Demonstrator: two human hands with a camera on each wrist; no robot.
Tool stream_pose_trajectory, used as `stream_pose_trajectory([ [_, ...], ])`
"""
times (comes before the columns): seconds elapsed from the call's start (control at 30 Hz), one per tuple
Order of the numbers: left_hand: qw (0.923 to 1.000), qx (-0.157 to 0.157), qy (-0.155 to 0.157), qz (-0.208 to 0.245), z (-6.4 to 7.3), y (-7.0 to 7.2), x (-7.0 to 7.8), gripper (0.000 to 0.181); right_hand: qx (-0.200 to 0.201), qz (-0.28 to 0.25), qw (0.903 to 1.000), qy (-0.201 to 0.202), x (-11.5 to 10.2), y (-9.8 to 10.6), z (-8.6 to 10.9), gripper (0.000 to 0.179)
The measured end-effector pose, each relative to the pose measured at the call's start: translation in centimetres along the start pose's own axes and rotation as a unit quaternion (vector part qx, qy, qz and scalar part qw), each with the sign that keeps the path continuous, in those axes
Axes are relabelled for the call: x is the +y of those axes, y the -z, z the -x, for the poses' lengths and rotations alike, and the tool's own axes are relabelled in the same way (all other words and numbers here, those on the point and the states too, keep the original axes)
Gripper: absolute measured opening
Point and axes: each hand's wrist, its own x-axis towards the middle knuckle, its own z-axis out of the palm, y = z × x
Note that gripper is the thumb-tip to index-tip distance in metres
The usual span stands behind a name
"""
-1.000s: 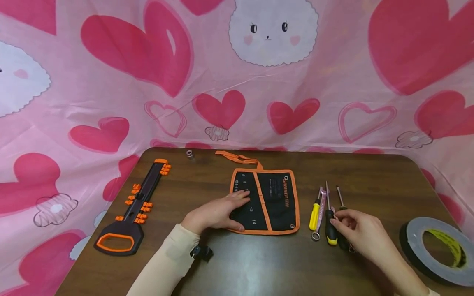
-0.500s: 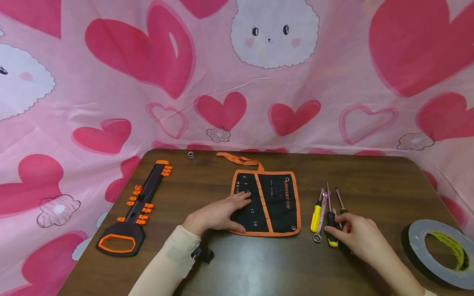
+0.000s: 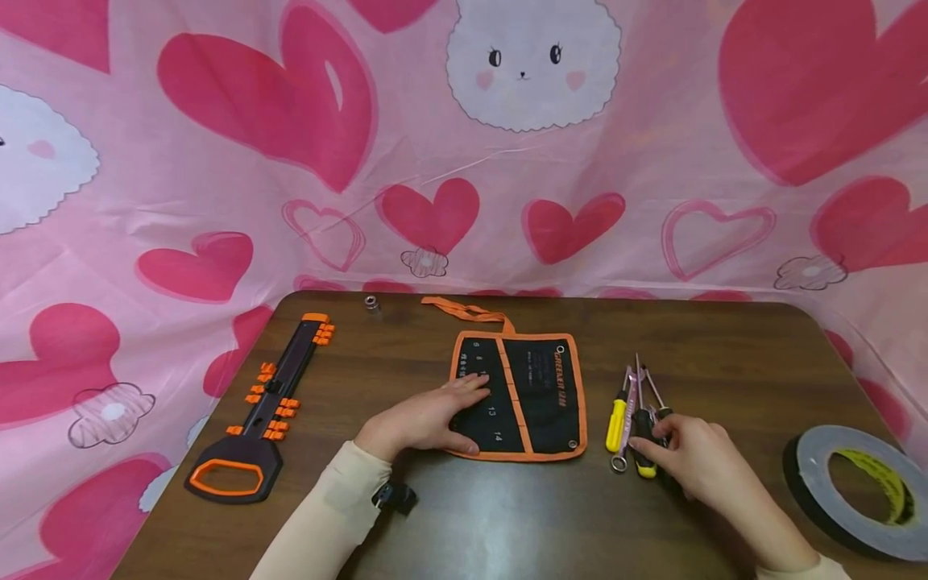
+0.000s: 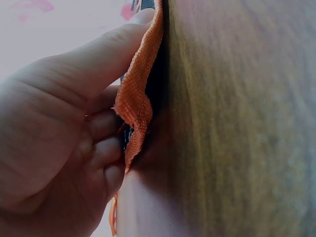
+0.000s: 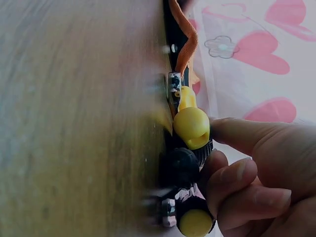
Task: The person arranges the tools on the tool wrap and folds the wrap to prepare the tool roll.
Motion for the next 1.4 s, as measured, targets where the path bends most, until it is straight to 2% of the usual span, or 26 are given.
stream_pose_trajectory([
  [0.27,1.0000,0.001,-0.004,-0.001,0.0,0.0,-0.1,0.092,-0.016,0.001,0.9999,0.002,-0.3,0.0,-0.3,0.037],
  [0.57,1.0000,0.001,-0.007,0.004,0.1,0.0,-0.1,0.092,-0.003,-0.002,1.0000,0.001,-0.3,-0.1,-0.2,0.034],
  [0.9,1.0000,-0.001,-0.004,0.004,0.1,0.0,-0.1,0.092,-0.005,-0.038,0.9990,-0.020,-0.2,0.4,0.4,0.032],
  [1.2,1.0000,-0.001,0.001,-0.004,0.1,0.1,0.0,0.091,0.029,-0.079,0.9964,-0.009,0.0,1.1,1.1,0.035],
  [1.4,0.9999,-0.001,-0.001,-0.012,0.1,0.1,0.1,0.092,0.028,-0.097,0.9949,-0.004,-0.1,1.4,1.3,0.041],
])
